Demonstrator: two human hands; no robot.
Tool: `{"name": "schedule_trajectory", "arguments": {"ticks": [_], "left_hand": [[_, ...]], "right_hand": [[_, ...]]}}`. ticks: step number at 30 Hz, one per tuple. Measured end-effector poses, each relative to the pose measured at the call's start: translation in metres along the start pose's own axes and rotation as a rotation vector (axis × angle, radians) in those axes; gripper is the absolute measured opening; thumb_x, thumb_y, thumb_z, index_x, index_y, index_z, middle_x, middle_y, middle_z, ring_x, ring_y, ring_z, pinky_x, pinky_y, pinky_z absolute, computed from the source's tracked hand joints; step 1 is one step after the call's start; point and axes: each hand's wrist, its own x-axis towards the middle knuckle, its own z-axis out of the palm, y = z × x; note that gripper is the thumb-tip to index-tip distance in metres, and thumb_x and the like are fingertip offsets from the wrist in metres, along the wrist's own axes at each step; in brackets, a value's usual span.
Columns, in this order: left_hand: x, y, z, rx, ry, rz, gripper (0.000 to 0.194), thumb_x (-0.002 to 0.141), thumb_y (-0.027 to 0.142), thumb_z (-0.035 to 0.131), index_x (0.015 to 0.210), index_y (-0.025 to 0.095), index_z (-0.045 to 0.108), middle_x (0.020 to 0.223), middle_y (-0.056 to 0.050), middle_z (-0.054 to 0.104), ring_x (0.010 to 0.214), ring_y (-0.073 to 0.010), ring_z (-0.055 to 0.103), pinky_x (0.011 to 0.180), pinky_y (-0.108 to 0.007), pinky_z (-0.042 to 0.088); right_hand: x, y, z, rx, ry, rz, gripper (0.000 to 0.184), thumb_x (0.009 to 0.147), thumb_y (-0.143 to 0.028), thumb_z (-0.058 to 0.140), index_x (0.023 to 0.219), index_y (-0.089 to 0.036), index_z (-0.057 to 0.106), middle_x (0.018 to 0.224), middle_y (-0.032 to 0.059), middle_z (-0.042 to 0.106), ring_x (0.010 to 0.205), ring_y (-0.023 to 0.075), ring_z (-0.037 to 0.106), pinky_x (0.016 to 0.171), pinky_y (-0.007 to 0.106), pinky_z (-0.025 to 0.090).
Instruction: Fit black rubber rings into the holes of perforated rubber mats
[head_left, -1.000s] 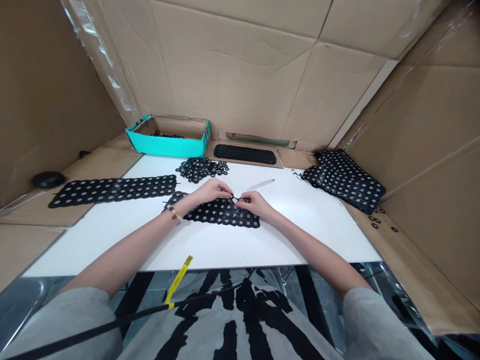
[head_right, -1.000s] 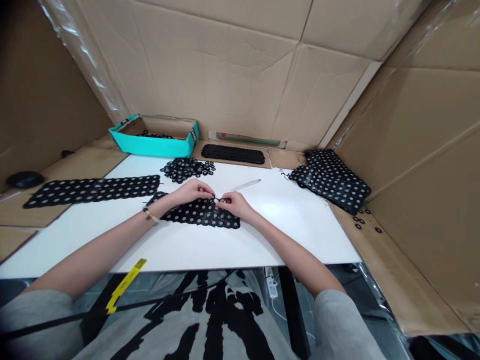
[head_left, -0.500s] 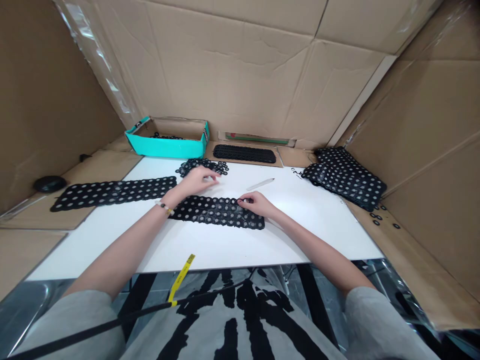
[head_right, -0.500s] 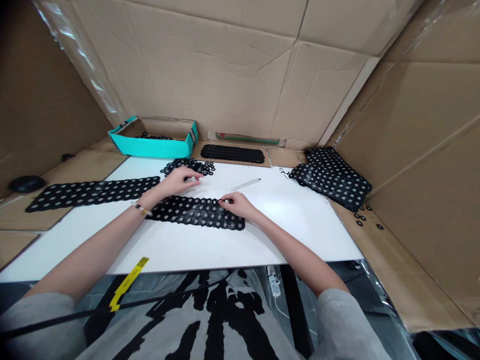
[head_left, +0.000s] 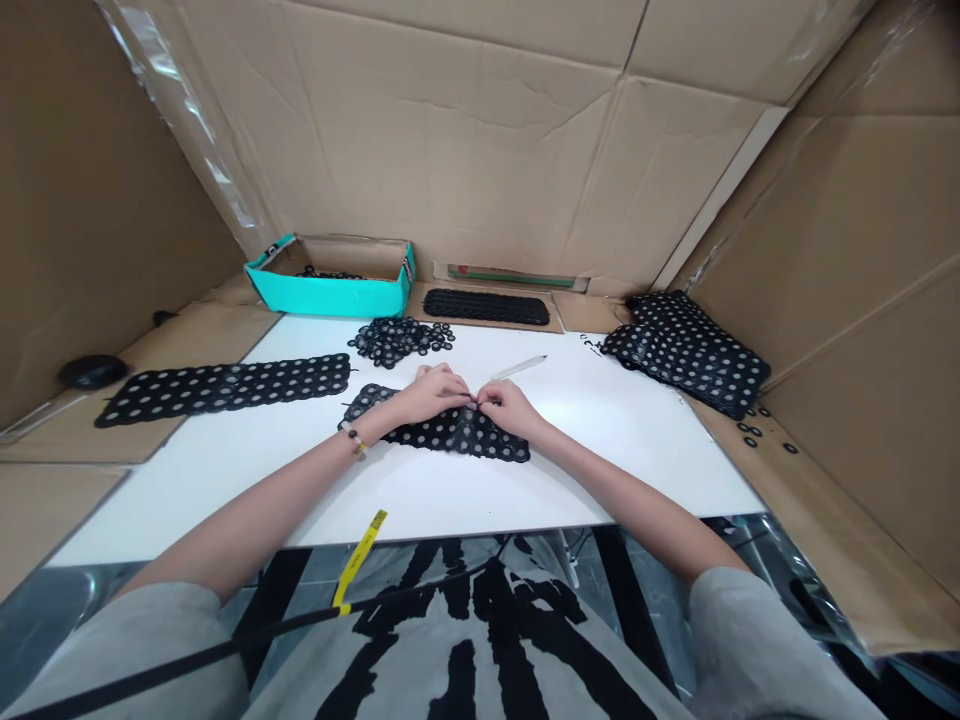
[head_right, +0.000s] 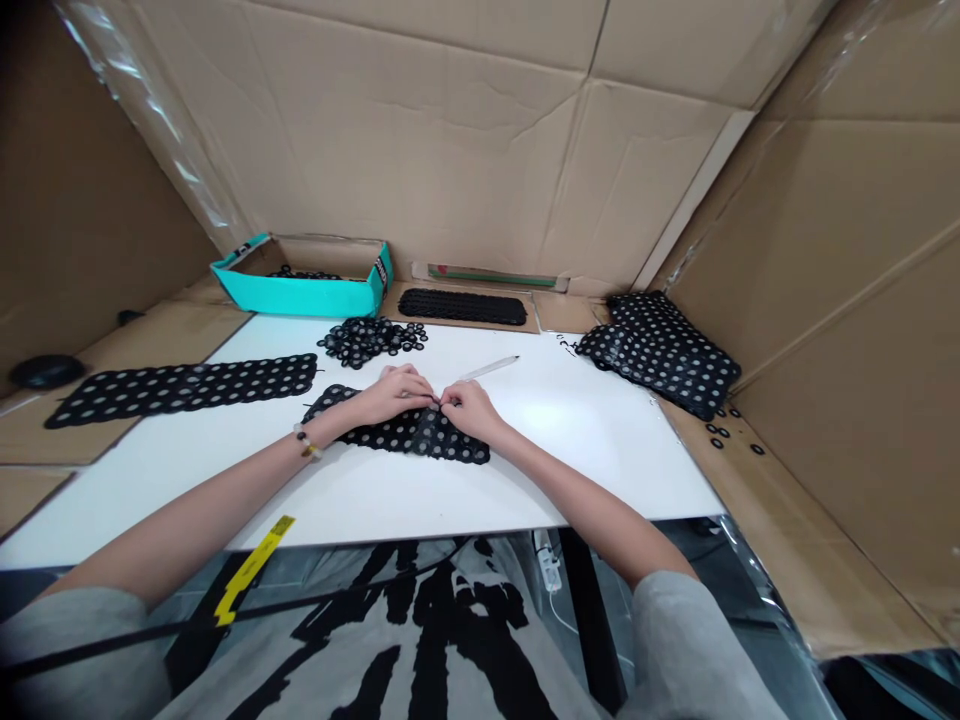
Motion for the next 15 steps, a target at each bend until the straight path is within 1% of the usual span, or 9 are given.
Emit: {"name": "schedule_trajectory", "arguments": {"ticks": [1,3,5,6,8,10,11,13,15], "left_hand": [[0.001,-0.006,-0.003,0.006,0.065,-0.064,0.03,0.09,0.043,0.051,0.091,0.027,0.076,0.1,-0.002,0.074,0.098,-0.0249,0.054,0.094,-0.038,0.033],[0.0,-0.021,-0.012,0.057,0.243,-0.21,0.036,0.093,0.043,0.045,0.096,0.026,0.076,0.103,-0.004,0.072,0.099,-0.0257,0.052,0.093,-0.041,0.033],[-0.004,-0.038,-0.023,0.173,0.428,-0.368,0.04,0.095,0.044,0.041,0.101,0.025,0.075,0.108,-0.007,0.069,0.103,-0.0287,0.049,0.093,-0.044,0.031],[-0.007,-0.046,-0.028,0.246,0.491,-0.441,0.041,0.095,0.045,0.04,0.106,0.026,0.074,0.112,-0.009,0.066,0.107,-0.0315,0.045,0.093,-0.047,0.031],[-0.013,-0.056,-0.036,0.381,0.551,-0.555,0.044,0.095,0.045,0.038,0.123,0.026,0.066,0.122,-0.014,0.057,0.113,-0.0376,0.039,0.09,-0.051,0.03],[-0.016,-0.058,-0.038,0.46,0.549,-0.588,0.05,0.095,0.042,0.036,0.139,0.025,0.053,0.13,-0.019,0.05,0.115,-0.0413,0.036,0.089,-0.053,0.029],[-0.016,-0.056,-0.037,0.469,0.524,-0.56,0.051,0.095,0.04,0.037,0.142,0.024,0.049,0.132,-0.019,0.048,0.115,-0.0413,0.036,0.089,-0.053,0.029],[-0.013,-0.048,-0.032,0.42,0.414,-0.414,0.048,0.094,0.04,0.04,0.137,0.025,0.054,0.132,-0.016,0.052,0.114,-0.038,0.037,0.092,-0.051,0.028],[-0.009,-0.038,-0.026,0.3,0.222,-0.209,0.04,0.093,0.045,0.044,0.122,0.028,0.066,0.125,-0.01,0.06,0.111,-0.0321,0.039,0.096,-0.046,0.028]], "right_hand": [[0.001,0.0,0.0,-0.03,0.015,0.012,0.018,0.072,-0.007,0.053,0.06,-0.019,0.06,0.075,0.0023,0.066,0.079,0.0177,0.058,0.085,0.033,0.042],[0.001,0.001,-0.002,-0.08,0.024,0.027,0.02,0.07,-0.005,0.052,0.057,-0.019,0.057,0.074,0.0027,0.065,0.079,0.0182,0.057,0.087,0.034,0.04],[0.001,0.0,-0.006,-0.095,0.006,0.04,0.02,0.069,-0.004,0.051,0.055,-0.018,0.056,0.073,0.0028,0.065,0.078,0.018,0.056,0.086,0.033,0.04],[0.0,-0.001,-0.008,-0.088,-0.009,0.047,0.021,0.069,-0.004,0.051,0.055,-0.018,0.057,0.071,0.0026,0.064,0.076,0.0175,0.056,0.083,0.032,0.041],[-0.001,-0.004,-0.011,-0.071,-0.026,0.057,0.021,0.07,-0.005,0.051,0.057,-0.018,0.06,0.068,0.0022,0.063,0.071,0.0167,0.054,0.077,0.03,0.041],[-0.002,-0.007,-0.012,-0.068,-0.024,0.05,0.022,0.071,-0.004,0.051,0.061,-0.018,0.064,0.07,0.0023,0.064,0.072,0.0169,0.055,0.077,0.03,0.042],[-0.003,-0.008,-0.013,-0.07,-0.023,0.042,0.023,0.071,-0.003,0.051,0.064,-0.018,0.066,0.072,0.0026,0.066,0.074,0.0171,0.055,0.079,0.03,0.042],[-0.003,-0.009,-0.014,-0.056,-0.037,0.038,0.027,0.07,-0.001,0.05,0.07,-0.019,0.07,0.077,0.0029,0.069,0.077,0.0172,0.057,0.081,0.03,0.042],[-0.003,-0.008,-0.015,-0.012,-0.066,0.053,0.031,0.071,0.0,0.048,0.076,-0.018,0.073,0.08,0.0027,0.071,0.075,0.0166,0.059,0.079,0.03,0.044]]}}
